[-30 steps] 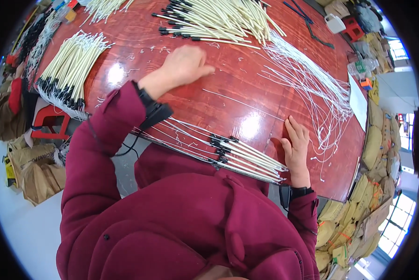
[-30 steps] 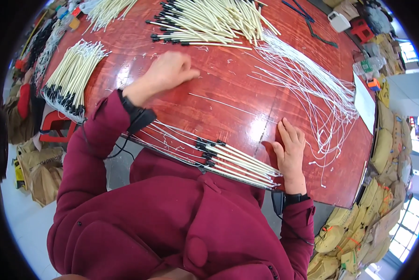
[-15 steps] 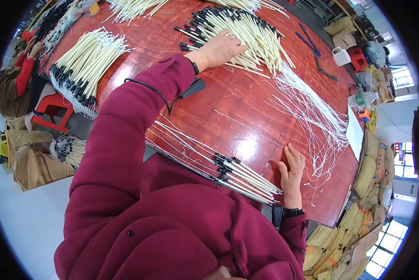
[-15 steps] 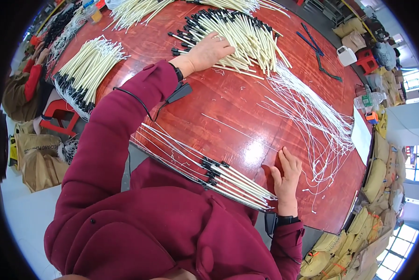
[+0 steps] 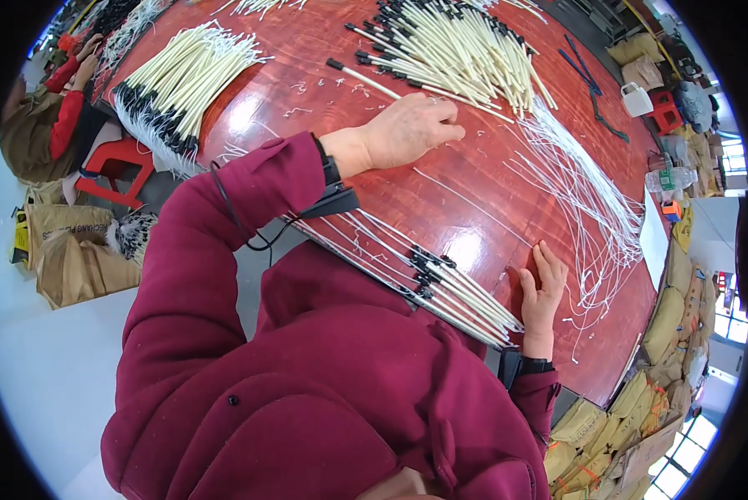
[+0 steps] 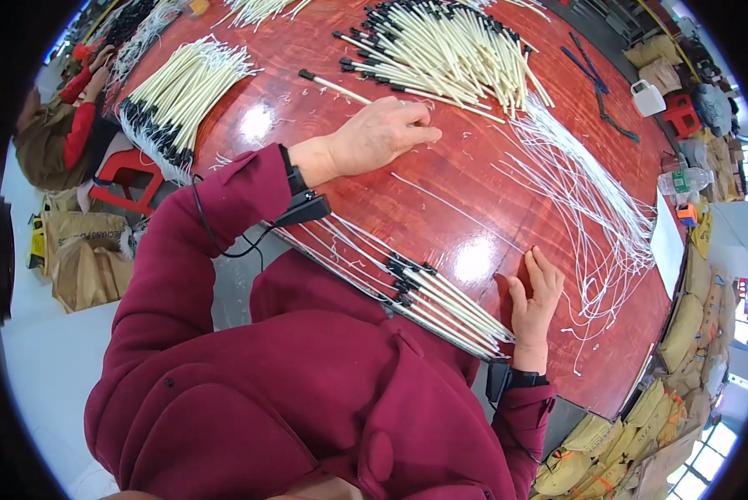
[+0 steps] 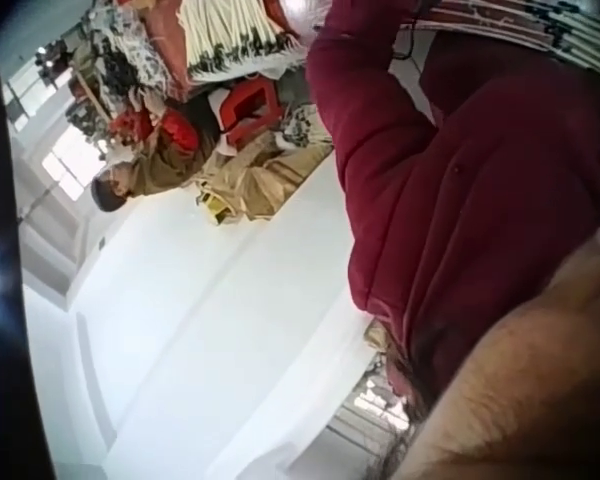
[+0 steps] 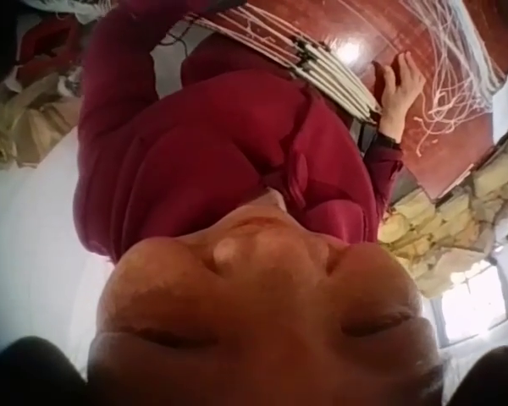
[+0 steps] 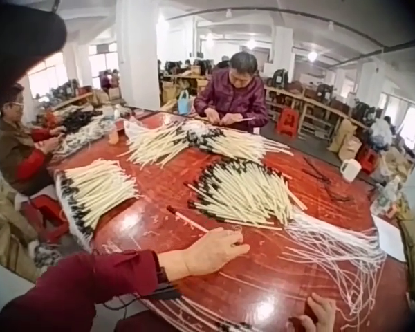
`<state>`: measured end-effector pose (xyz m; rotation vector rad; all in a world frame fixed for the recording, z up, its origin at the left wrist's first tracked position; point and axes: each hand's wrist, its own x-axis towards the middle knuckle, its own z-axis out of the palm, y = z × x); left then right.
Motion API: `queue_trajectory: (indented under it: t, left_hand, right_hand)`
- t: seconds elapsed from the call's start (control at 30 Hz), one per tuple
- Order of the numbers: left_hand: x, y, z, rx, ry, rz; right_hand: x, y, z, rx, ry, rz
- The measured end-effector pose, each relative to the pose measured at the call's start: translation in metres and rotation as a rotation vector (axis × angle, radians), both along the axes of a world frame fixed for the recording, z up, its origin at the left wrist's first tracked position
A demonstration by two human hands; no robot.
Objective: Sorting and bundling long thin mechanical or electronic components on a production table.
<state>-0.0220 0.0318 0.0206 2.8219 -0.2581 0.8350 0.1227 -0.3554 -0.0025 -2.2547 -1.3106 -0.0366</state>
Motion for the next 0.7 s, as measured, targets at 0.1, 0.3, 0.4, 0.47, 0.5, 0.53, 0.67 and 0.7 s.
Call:
queue_trajectory:
  t: [0.1,0.3,0.4,0.47,0.5,0.53,0.67,0.7]
  left_hand:
    - [-0.03,0.0,-0.016,-0.223,-0.008,-0.028]
    - [-0.077,-0.004,-0.019,-0.525,0.217,0.139]
    - [-0.078,-0.007,-0.022,-0.486,0.205,0.122]
    - [-0.075,-0.008,-0.021,-0.485,0.205,0.114]
    - [-0.074,-0.008,-0.02,-0.479,0.203,0.109]
    - [-0.073,-0.009,-0.02,-0.474,0.2,0.104]
    - [-0.07,-0.011,-0.021,-0.462,0.19,0.108]
    - [-0.07,-0.011,-0.02,-0.463,0.191,0.107]
  right_hand:
    - [0.0,0.008,0.0,0.007,-0.001,0.011]
    - [0.0,0.006,0.0,0.017,-0.004,-0.005]
    - [0.0,0.005,0.0,0.022,-0.035,-0.014]
    - [-0.002,0.007,0.0,0.021,-0.024,-0.02]
    - [-0.003,0.008,0.0,0.026,-0.015,-0.023]
    - [-0.004,0.009,0.0,0.032,-0.007,-0.026]
    - [-0.005,0.012,0.001,0.03,-0.014,-0.017]
    - [-0.006,0.013,0.002,0.029,-0.014,-0.019]
